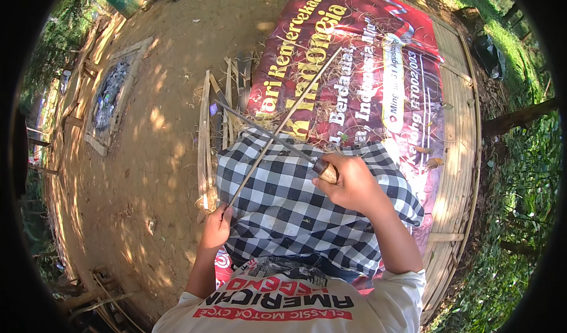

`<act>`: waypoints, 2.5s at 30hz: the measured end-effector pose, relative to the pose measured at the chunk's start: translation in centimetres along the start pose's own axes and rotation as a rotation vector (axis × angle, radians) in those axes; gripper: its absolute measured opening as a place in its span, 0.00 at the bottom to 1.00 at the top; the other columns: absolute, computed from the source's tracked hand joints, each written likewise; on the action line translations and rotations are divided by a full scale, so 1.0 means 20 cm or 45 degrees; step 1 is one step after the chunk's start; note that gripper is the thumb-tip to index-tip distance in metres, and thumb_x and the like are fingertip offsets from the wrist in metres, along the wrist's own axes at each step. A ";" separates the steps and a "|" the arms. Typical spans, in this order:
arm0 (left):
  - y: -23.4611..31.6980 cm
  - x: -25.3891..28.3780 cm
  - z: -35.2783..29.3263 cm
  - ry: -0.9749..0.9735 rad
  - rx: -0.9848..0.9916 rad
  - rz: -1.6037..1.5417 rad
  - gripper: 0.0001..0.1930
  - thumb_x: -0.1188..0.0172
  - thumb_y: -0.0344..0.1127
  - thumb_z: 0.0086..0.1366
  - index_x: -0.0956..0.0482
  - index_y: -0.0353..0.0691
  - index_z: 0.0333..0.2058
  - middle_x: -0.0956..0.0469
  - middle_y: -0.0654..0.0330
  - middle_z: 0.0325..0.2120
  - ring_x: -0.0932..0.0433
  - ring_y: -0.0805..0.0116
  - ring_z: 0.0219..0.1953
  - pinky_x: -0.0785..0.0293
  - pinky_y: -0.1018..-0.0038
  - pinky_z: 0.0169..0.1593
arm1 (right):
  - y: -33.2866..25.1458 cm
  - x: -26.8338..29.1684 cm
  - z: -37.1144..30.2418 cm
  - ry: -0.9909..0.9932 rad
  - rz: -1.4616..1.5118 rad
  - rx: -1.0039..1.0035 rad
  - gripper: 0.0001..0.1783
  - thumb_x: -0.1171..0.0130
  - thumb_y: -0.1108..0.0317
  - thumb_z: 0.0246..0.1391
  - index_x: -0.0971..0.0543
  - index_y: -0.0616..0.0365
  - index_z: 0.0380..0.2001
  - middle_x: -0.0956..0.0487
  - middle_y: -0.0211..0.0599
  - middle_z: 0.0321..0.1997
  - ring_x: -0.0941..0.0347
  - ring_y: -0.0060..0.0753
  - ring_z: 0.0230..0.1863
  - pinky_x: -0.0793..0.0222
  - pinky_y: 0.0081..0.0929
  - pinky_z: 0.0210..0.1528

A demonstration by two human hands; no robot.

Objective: The person shaves a thin strip of bamboo using a large blade by holding the strip with one hand and drawing the blade along its length while seated.

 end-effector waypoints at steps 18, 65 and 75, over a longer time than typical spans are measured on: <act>-0.16 -0.05 -0.02 -0.094 -0.162 0.174 0.12 0.44 0.41 0.65 0.28 0.38 0.30 0.28 0.48 0.14 0.25 0.45 0.19 0.32 0.57 0.23 | 0.30 -0.40 0.06 -0.230 0.772 -0.696 0.08 0.35 0.78 0.47 0.25 0.65 0.29 0.25 0.31 0.20 0.29 0.20 0.18 0.33 0.21 0.22; -0.21 -0.12 -0.02 -0.191 -0.207 -0.082 0.06 0.40 0.28 0.60 0.29 0.36 0.29 0.32 0.60 0.13 0.33 0.68 0.15 0.35 0.73 0.22 | 0.45 0.19 -0.54 0.946 0.286 -0.846 0.09 0.35 0.76 0.45 0.25 0.64 0.29 0.26 0.31 0.20 0.30 0.19 0.19 0.35 0.20 0.20; -0.10 -0.05 -0.07 -0.369 0.072 -0.481 0.17 0.43 0.21 0.61 0.42 0.43 0.21 0.43 0.71 0.17 0.46 0.82 0.21 0.46 0.80 0.23 | 0.85 0.15 -1.11 1.040 0.585 -1.195 0.15 0.34 0.78 0.45 0.22 0.67 0.38 0.23 0.32 0.25 0.29 0.21 0.21 0.33 0.21 0.24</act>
Point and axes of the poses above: each hand's wrist, its own z-axis towards the middle knuckle, its own x-axis out of the back of the hand, y = z × x, the point moved 3 cm from there along z, towards the middle knuckle
